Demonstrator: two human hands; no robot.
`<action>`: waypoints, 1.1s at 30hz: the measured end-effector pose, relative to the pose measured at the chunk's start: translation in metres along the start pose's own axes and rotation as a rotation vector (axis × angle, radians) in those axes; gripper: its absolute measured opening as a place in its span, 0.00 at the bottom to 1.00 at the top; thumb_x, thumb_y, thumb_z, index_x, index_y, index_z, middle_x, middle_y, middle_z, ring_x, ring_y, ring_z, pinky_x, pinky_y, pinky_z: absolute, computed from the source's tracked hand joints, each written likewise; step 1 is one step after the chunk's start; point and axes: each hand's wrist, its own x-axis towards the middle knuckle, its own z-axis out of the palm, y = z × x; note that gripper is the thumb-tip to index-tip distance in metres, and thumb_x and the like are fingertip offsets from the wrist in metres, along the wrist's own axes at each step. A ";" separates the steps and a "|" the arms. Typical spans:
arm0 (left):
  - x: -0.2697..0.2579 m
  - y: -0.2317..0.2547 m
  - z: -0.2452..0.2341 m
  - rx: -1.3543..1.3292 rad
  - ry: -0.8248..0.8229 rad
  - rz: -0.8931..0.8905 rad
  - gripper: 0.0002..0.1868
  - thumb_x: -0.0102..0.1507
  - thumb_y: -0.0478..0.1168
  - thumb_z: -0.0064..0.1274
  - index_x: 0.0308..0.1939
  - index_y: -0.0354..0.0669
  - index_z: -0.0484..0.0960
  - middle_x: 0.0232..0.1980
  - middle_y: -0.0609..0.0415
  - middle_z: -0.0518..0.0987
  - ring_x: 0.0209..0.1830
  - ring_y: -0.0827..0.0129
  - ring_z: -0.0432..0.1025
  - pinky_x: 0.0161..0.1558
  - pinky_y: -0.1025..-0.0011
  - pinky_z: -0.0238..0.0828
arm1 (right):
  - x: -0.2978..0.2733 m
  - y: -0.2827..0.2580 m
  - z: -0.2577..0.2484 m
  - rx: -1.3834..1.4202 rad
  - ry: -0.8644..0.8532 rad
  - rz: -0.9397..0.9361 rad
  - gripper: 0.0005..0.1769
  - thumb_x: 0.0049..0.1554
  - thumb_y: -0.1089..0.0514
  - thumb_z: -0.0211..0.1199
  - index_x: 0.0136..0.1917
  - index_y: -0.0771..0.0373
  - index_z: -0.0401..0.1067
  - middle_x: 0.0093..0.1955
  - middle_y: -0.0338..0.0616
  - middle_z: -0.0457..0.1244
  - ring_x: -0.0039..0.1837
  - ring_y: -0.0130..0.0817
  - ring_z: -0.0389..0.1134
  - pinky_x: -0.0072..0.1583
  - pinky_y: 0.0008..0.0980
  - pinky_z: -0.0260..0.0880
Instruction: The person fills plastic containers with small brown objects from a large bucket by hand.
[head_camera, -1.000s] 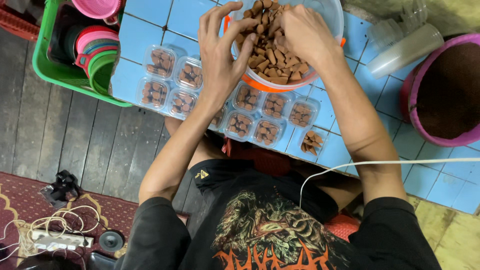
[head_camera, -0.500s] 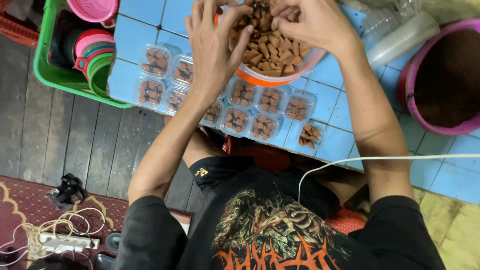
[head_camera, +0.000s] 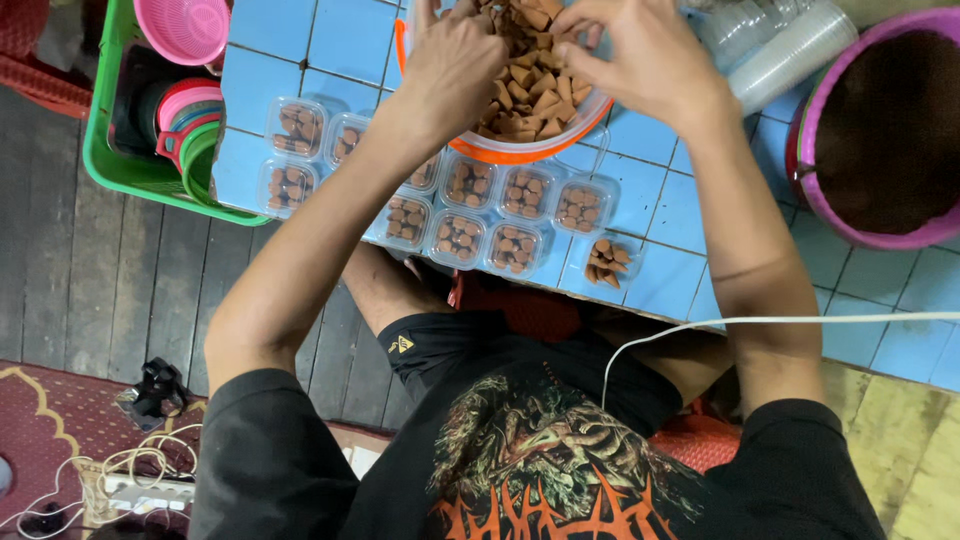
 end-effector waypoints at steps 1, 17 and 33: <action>0.006 0.003 0.007 0.001 -0.002 0.005 0.11 0.46 0.26 0.57 0.19 0.47 0.75 0.25 0.58 0.75 0.46 0.55 0.74 0.56 0.48 0.53 | 0.002 -0.003 0.004 0.002 0.003 0.003 0.08 0.66 0.60 0.63 0.57 0.65 0.76 0.50 0.46 0.68 0.48 0.41 0.67 0.52 0.45 0.59; 0.032 0.014 0.032 0.004 -0.405 -0.063 0.06 0.52 0.34 0.55 0.29 0.53 0.78 0.32 0.56 0.78 0.45 0.50 0.72 0.60 0.39 0.41 | 0.030 0.022 0.047 -0.718 0.099 -0.127 0.08 0.53 0.61 0.70 0.48 0.60 0.75 0.59 0.44 0.63 0.63 0.42 0.63 0.48 0.38 0.71; 0.029 0.011 0.035 -0.206 -0.250 -0.047 0.14 0.54 0.33 0.55 0.22 0.51 0.64 0.21 0.58 0.65 0.22 0.49 0.68 0.55 0.44 0.47 | 0.029 0.002 0.023 -0.240 -0.415 0.169 0.10 0.47 0.70 0.60 0.40 0.59 0.78 0.38 0.43 0.69 0.50 0.49 0.69 0.50 0.49 0.68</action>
